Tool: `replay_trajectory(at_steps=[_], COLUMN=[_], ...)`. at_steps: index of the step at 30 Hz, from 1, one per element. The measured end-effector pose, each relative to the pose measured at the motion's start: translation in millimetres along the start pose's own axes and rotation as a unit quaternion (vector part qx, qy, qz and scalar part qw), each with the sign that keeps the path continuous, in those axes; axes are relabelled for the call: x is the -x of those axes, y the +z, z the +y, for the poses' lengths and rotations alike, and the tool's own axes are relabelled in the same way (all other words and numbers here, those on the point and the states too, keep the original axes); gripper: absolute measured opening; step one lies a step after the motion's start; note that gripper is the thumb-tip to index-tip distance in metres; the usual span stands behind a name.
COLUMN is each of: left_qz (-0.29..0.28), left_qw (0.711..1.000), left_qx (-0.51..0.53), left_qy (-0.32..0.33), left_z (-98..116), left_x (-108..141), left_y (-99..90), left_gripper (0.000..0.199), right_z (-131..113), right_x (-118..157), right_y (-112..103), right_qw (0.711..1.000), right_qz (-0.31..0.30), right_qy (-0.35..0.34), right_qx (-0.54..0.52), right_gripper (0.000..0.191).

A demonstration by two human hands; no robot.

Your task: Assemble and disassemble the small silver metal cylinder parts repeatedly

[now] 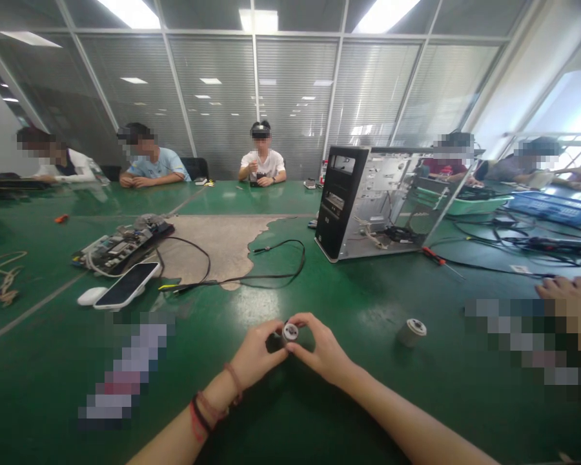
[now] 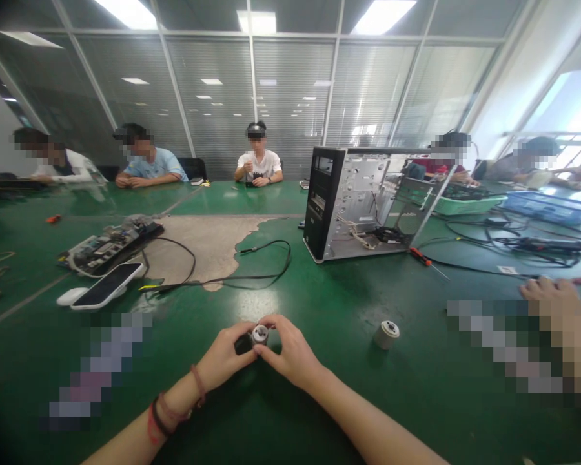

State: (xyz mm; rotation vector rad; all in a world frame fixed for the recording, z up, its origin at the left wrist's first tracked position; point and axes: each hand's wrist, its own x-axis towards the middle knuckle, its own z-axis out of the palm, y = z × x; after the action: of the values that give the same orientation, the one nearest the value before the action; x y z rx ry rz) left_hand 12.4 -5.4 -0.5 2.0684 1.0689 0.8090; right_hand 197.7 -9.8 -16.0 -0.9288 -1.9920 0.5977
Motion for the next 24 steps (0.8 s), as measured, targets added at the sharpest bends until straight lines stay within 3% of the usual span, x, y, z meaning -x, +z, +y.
replay_trajectory(at_steps=[6, 16, 24], left_qz=[0.006, 0.011, 0.006], left_qw=[0.999, 0.998, 0.999], left_qx=[0.035, 0.049, 0.045], left_qy=[0.002, 0.030, 0.022], left_z=[1.1, 2.9, 3.5], left_x=[-2.5, -0.2, 0.1], left_y=[1.3, 0.0, -2.1], left_gripper=[0.030, 0.027, 0.033], right_z=[5.2, 7.3, 4.7], right_x=[5.4, 4.3, 3.4], right_y=[-2.2, -4.1, -4.9], right_qw=[0.999, 0.994, 0.993], right_qz=[0.004, -0.012, -0.024], right_qy=[-0.033, -0.104, -0.112], right_qx=[-0.002, 0.017, 0.014], right_gripper=[0.042, 0.045, 0.041])
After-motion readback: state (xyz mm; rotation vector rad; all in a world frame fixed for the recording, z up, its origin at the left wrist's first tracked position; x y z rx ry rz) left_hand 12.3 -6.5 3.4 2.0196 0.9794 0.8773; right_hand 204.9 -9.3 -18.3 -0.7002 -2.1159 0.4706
